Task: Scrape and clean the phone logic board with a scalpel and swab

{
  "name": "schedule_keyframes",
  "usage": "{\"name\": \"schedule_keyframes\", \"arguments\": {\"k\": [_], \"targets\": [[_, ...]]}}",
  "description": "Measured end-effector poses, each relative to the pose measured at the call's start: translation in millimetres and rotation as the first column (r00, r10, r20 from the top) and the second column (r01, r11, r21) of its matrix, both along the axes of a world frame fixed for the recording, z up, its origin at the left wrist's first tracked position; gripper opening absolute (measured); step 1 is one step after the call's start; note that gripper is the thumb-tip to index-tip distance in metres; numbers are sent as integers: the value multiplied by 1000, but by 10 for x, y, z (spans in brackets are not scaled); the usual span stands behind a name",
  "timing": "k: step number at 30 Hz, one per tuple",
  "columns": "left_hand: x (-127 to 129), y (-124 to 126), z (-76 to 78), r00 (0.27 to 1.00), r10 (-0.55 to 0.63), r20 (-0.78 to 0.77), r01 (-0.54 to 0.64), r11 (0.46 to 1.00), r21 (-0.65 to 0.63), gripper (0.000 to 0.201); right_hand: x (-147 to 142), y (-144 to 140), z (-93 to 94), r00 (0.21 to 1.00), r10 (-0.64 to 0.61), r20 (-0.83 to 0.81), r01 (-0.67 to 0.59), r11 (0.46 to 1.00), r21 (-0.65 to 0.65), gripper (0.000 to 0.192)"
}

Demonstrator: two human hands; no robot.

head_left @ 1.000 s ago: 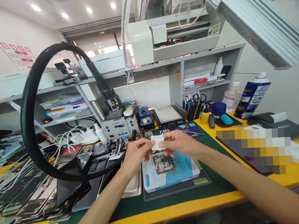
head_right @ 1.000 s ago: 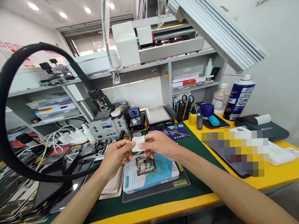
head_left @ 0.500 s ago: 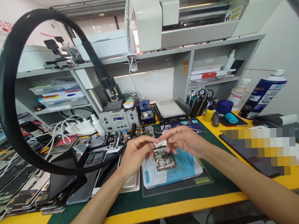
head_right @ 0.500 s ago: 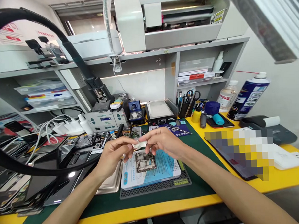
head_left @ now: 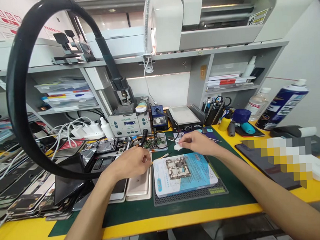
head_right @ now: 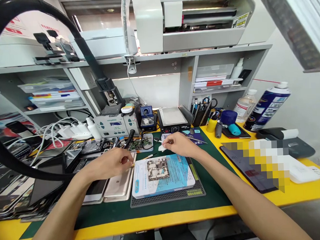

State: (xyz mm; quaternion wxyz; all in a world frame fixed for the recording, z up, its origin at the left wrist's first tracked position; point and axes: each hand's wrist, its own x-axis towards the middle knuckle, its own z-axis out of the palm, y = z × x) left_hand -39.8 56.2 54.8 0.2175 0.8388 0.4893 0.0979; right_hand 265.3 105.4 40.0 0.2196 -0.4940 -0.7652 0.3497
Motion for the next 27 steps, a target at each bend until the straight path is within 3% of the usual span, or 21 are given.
{"name": "schedule_keyframes", "arguments": {"k": [9, 13, 21, 24, 27], "targets": [[16, 41, -81, 990, 34, -140, -41, 998, -44, 26, -139, 97, -67, 994, 79, 80, -74, 995, -64, 25], [-55, 53, -6, 990, 72, -121, -76, 997, -34, 29, -167, 78, -68, 992, 74, 102, -68, 996, -62, 25], [-340, 44, 225, 952, 181, 248, -203, 977, 67, 28, -237, -30, 27, 982, 107, 157, -109, 994, 1, 21], [-316, 31, 229, 892, 201, 404, -266, 958, 109, 30, -171, -109, 121, 986, 62, 152, -77, 993, 94, 17], [-208, 3, 226, 834, 182, 520, -296, 944, 144, 34, -102, -241, 240, 994, 27, 109, -46, 982, 181, 26]]}}
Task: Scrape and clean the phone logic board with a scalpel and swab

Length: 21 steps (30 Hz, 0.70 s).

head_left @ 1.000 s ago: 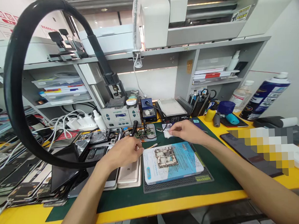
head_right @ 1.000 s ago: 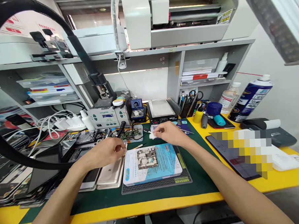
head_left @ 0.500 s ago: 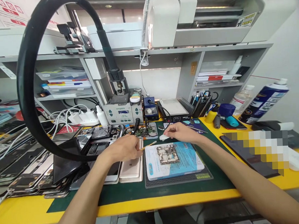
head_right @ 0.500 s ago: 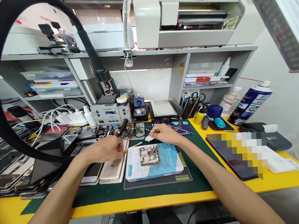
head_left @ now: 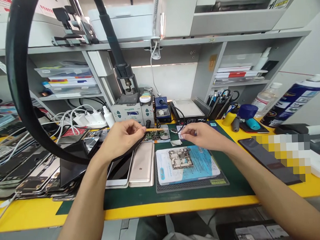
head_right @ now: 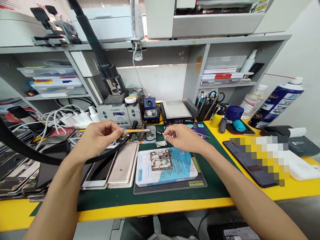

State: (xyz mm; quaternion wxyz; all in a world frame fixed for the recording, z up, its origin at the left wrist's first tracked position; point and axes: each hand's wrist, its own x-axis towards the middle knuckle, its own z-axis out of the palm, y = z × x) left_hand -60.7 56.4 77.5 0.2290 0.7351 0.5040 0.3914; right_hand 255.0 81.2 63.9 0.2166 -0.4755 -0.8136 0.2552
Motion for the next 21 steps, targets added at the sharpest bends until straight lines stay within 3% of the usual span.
{"name": "schedule_keyframes", "arguments": {"k": [5, 11, 17, 21], "targets": [[258, -58, -50, 993, -56, 101, 51, 998, 48, 37, -50, -243, 77, 999, 29, -45, -21, 988, 154, 50], [493, -106, -126, 983, -78, 166, 63, 994, 92, 39, -145, -325, -19, 995, 95, -45, -81, 967, 242, 17], [527, -109, -192, 988, -19, 156, -8, 986, 166, 48, -61, -306, -7, 980, 107, -169, -105, 994, 22, 18], [421, -38, -260, 994, 21, 104, -41, 980, 192, 43, -56, -269, 30, 933, 17, -360, -81, 983, -165, 14]]}}
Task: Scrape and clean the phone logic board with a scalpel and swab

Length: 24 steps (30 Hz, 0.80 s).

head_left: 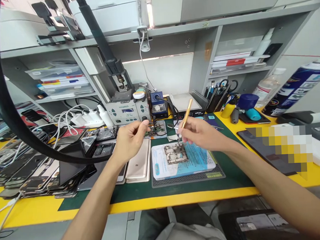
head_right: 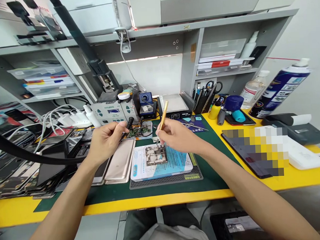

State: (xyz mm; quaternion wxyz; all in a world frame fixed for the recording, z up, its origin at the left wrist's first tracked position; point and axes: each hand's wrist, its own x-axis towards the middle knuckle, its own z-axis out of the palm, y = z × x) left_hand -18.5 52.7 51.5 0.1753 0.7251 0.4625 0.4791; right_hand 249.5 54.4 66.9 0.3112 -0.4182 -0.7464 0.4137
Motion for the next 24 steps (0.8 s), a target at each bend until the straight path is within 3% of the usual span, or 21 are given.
{"name": "schedule_keyframes", "arguments": {"k": [4, 8, 13, 17, 24], "targets": [[-60, 84, -104, 996, -43, -78, 41, 999, -20, 38, -56, 68, -50, 985, -88, -149, 57, 978, -203, 11], [-1, 66, -184, 973, -105, -206, 109, 994, 8, 37, -101, 117, -138, 971, -104, -215, 28, 943, -330, 13], [124, -150, -155, 838, -239, -491, 297, 954, 43, 31, -78, 107, -126, 974, -61, -217, -27, 925, -380, 15], [199, -293, -131, 718, -250, -650, 368, 929, 50, 53, -16, 68, -78, 979, -14, -204, -77, 899, -431, 17], [232, -317, -187, 684, -231, -692, 359, 933, 44, 62, 46, 44, -150, 973, 30, -229, -130, 889, -438, 28]]}}
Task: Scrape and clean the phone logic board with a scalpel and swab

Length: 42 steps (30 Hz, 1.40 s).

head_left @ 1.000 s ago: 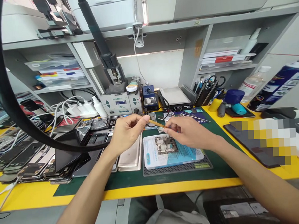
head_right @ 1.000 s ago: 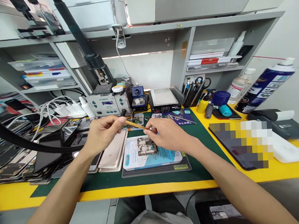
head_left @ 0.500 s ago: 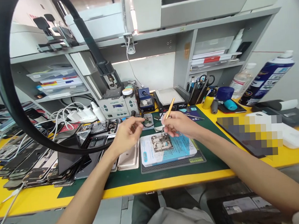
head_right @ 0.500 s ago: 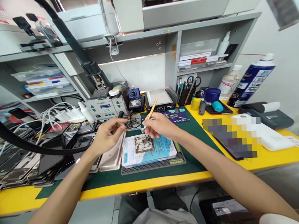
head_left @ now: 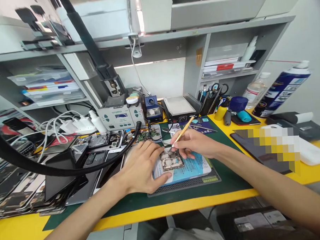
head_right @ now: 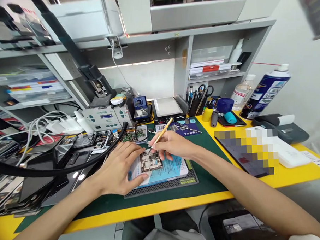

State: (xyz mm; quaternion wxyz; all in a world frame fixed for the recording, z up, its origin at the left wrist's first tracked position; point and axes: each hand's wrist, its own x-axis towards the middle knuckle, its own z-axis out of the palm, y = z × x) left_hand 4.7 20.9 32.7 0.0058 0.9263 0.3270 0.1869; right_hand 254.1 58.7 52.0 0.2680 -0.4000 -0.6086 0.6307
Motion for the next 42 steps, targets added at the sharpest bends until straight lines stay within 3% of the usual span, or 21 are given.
{"name": "schedule_keyframes", "arguments": {"k": [5, 13, 27, 42], "targets": [[-36, 3, -80, 998, 37, 60, -32, 997, -69, 52, 58, -50, -50, 1000, 8, 29, -7, 1000, -11, 27], [-39, -19, -163, 987, 71, 144, -46, 984, -174, 51, -27, -216, 5, 980, -100, 172, 94, 995, 45, 18], [-19, -43, -190, 979, 98, 182, -71, 987, -145, 46, -70, -227, -46, 958, -240, 155, 239, 971, 30, 27], [-25, -56, -207, 976, 109, 188, -80, 984, -158, 46, -39, -213, -78, 958, -259, 120, 260, 966, 9, 27]]}}
